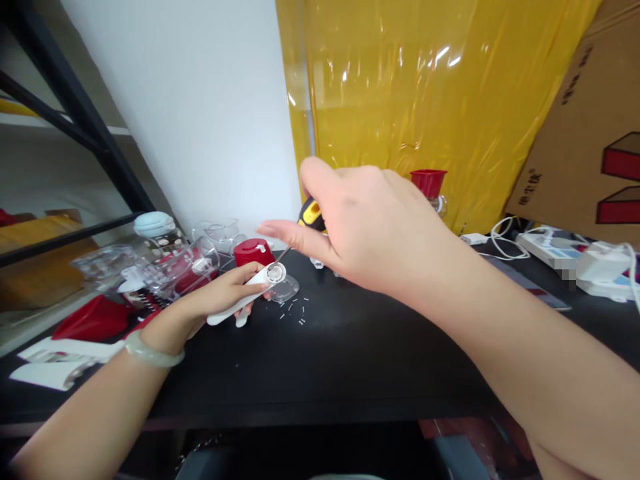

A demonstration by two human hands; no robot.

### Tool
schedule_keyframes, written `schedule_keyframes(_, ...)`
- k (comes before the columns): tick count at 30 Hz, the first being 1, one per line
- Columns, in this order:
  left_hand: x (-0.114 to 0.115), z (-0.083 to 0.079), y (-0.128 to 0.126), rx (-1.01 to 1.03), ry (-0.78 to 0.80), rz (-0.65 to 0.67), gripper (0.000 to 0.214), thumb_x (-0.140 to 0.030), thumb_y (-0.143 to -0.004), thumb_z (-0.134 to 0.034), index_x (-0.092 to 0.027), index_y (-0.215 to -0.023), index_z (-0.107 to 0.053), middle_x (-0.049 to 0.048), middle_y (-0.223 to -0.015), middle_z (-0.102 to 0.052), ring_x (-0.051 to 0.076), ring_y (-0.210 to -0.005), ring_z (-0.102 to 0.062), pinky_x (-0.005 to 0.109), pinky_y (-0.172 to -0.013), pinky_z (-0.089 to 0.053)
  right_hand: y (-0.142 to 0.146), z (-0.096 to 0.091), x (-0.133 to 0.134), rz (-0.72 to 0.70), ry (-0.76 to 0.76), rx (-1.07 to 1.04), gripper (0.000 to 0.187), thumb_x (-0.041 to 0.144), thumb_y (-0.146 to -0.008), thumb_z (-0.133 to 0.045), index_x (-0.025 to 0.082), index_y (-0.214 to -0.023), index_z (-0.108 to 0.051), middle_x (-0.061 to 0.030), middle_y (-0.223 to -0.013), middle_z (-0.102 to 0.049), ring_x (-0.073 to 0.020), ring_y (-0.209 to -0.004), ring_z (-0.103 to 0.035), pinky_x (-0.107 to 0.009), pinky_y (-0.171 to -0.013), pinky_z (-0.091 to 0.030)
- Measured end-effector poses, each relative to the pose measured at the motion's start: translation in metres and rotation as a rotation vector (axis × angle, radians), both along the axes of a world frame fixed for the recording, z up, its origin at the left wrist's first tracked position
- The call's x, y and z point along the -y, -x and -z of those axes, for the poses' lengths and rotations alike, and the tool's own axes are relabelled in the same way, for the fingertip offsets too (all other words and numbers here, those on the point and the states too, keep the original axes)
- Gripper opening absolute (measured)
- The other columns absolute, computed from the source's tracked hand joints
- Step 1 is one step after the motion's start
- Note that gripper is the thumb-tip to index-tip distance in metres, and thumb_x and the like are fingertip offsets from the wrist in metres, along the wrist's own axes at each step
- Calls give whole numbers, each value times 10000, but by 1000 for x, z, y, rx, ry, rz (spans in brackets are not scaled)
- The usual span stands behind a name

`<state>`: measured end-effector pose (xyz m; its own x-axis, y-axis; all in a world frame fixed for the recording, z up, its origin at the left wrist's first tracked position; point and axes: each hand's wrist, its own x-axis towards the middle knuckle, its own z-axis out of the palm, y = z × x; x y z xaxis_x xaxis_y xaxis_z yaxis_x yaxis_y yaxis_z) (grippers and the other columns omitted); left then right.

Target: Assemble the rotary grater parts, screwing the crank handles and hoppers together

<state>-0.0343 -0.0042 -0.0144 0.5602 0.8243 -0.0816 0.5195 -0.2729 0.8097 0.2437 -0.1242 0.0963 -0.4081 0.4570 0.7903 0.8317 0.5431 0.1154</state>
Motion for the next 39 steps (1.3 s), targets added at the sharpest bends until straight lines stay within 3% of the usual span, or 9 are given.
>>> schedule_keyframes(4, -3, 1, 2, -2, 5, 6, 293, -459, -902, -574, -197, -991, -478, 7, -903, -617, 105, -519, -609, 232, -405, -502, -7, -1, -3, -70, 11, 97, 196, 354, -969, -472, 230, -1059, -594, -40, -880, -593, -194, -769, -619, -333, -664, -509)
schedule_keyframes(8, -4, 3, 3, -5, 1, 6, 293, -459, -903, -569, -196, -999, -483, 12, -907, -620, 103, -515, -605, 232, -404, -503, -13, 0, 2, -157, 85, 123, 283, 253, -922, -516, 275, -1203, -537, -56, -1133, -588, -217, -926, -622, -364, -762, -520)
schedule_keyframes(14, -3, 2, 2, -39, -25, 16, 307, -468, -896, -564, -194, -1017, -498, 40, -946, -638, 124, -545, -629, 245, -409, -514, -12, 7, -4, 67, 16, 54, 337, 507, -936, -512, 203, -1034, -621, -64, -841, -623, -251, -798, -627, -406, -717, -514)
schedule_keyframes(19, -3, 2, 2, -47, -23, 19, 312, -478, -895, -559, -195, -1009, -496, 40, -948, -641, 126, -533, -628, 251, -406, -513, -19, 4, -8, -86, 48, 134, 126, 274, -912, -566, 231, -1026, -595, -46, -1004, -585, -206, -895, -605, -334, -711, -508)
schedule_keyframes(22, -4, 3, 2, -49, -21, 13, 321, -489, -892, -562, -198, -1012, -496, 36, -939, -642, 128, -541, -629, 247, -411, -511, -20, 1, -5, -201, 85, 150, 247, 187, -884, -548, 256, -1120, -566, -50, -1111, -548, -208, -1002, -587, -319, -731, -515)
schedule_keyframes(25, -4, 4, 2, -61, -32, 2, 333, -493, -883, -568, -197, -1020, -500, 37, -933, -646, 129, -526, -624, 250, -401, -506, -18, 3, -3, -144, 91, 126, 352, 361, -878, -617, 252, -1205, -546, -68, -1126, -580, -243, -997, -601, -359, -762, -515)
schedule_keyframes(28, -2, 2, 0, -80, -41, -6, 344, -503, -873, -574, -194, -1009, -508, 34, -910, -645, 138, -536, -632, 253, -407, -511, -16, 6, -6, 15, 63, 86, 433, 563, -874, -593, 211, -1126, -592, -67, -953, -643, -251, -851, -620, -386, -740, -487)
schedule_keyframes(35, 5, -4, -4, -96, -15, -12, 348, -518, -853, -584, -207, -978, -491, 16, -886, -642, 134, -526, -621, 251, -415, -506, -23, 5, -5, -41, 40, 136, 183, 370, -933, -552, 201, -942, -621, -53, -898, -635, -189, -783, -586, -323, -675, -437)
schedule_keyframes(39, 10, -3, -9, -188, -127, -21, 319, -488, -856, -580, -226, -1013, -486, 1, -826, -626, 157, -549, -640, 234, -401, -462, -31, 5, -3, -58, 6, 125, 119, 334, -905, -587, 219, -914, -618, -40, -873, -624, -185, -753, -580, -326, -640, -456)
